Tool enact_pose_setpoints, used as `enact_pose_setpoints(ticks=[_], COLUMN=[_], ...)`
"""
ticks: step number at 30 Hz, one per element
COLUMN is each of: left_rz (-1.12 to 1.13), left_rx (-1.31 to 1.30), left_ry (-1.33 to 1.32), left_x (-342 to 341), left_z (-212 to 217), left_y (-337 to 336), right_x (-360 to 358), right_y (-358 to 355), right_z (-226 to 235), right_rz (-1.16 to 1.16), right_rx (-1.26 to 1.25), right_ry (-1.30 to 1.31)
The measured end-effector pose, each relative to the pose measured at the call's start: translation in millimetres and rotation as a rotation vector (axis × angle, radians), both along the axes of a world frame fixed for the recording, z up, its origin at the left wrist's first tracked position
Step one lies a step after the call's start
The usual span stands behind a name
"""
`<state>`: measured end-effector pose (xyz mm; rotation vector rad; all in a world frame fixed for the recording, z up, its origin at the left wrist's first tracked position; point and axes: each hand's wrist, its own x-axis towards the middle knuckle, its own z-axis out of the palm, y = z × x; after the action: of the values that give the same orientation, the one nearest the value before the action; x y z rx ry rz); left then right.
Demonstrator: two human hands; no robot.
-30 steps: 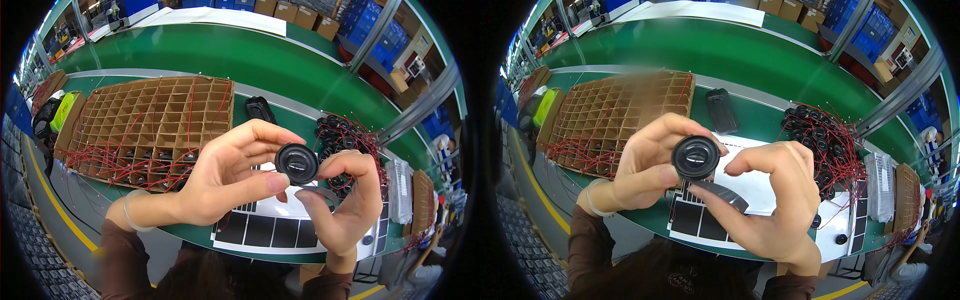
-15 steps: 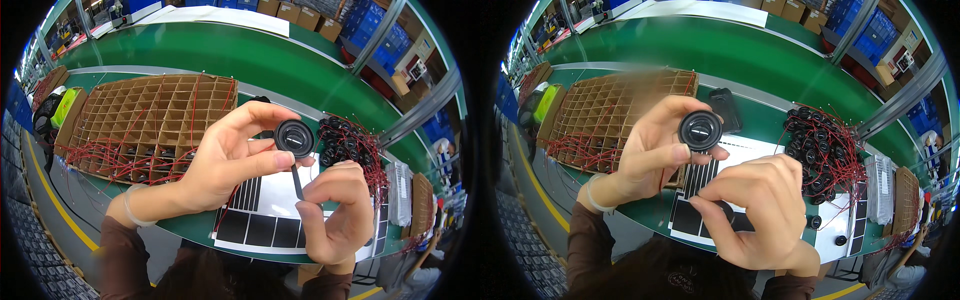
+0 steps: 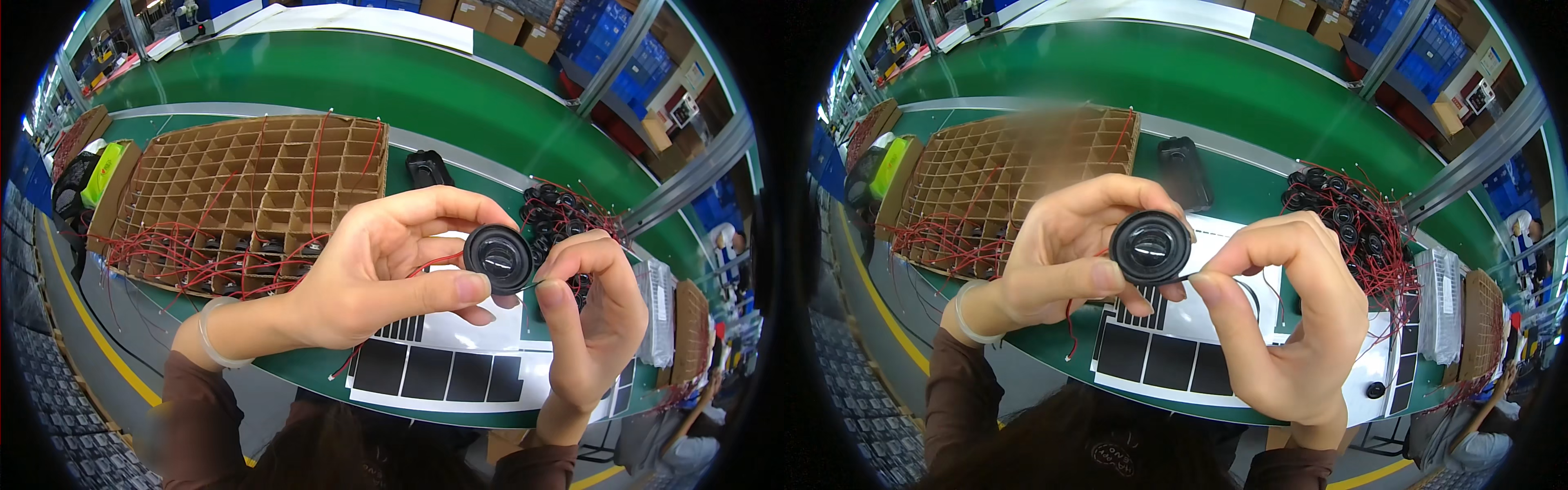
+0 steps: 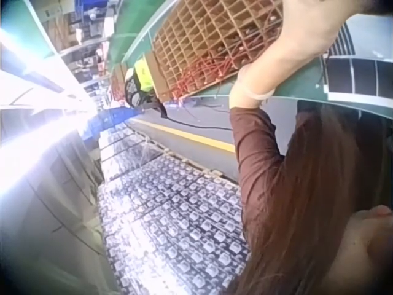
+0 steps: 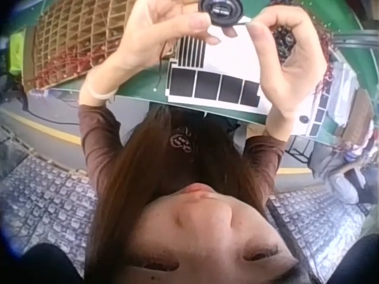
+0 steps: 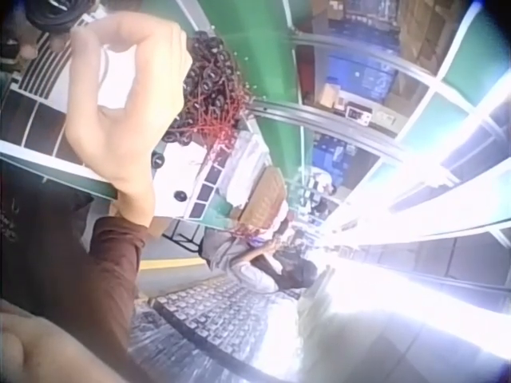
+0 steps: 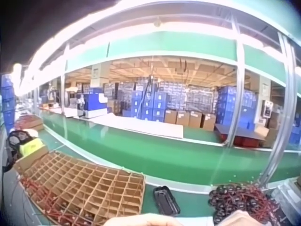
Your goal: Assembling speaker drivers by wrapping wires and organizing them into a grid container.
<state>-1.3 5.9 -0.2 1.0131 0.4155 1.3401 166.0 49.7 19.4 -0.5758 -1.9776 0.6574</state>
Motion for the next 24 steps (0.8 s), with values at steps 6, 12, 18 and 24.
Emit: enact_pose_setpoints(ticks=[6, 12, 18, 24], left_rz=[0.033, 0.204, 0.147, 0.096], left_rx=[0.060, 0.056, 0.104, 0.102], left_ry=[0.175, 0.143, 0.194, 0.195], left_x=[1.0, 2.8, 1.0, 0.4], left_z=[-0.6, -2.1, 1.4, 0.5], left_y=[0.9, 3.0, 0.5, -1.7], right_x=[0.1, -1.5, -1.7, 2.4], right_y=[0.4, -4.5, -1.6, 0.6], right_z=[-0.9, -0.7, -1.3, -0.5], right_rz=[0.006, -0.004, -0.050, 0.028], right_rx=[0.009, 0.153, 0.049, 0.008], right_ry=[0.008, -0.040, 0.002, -0.029])
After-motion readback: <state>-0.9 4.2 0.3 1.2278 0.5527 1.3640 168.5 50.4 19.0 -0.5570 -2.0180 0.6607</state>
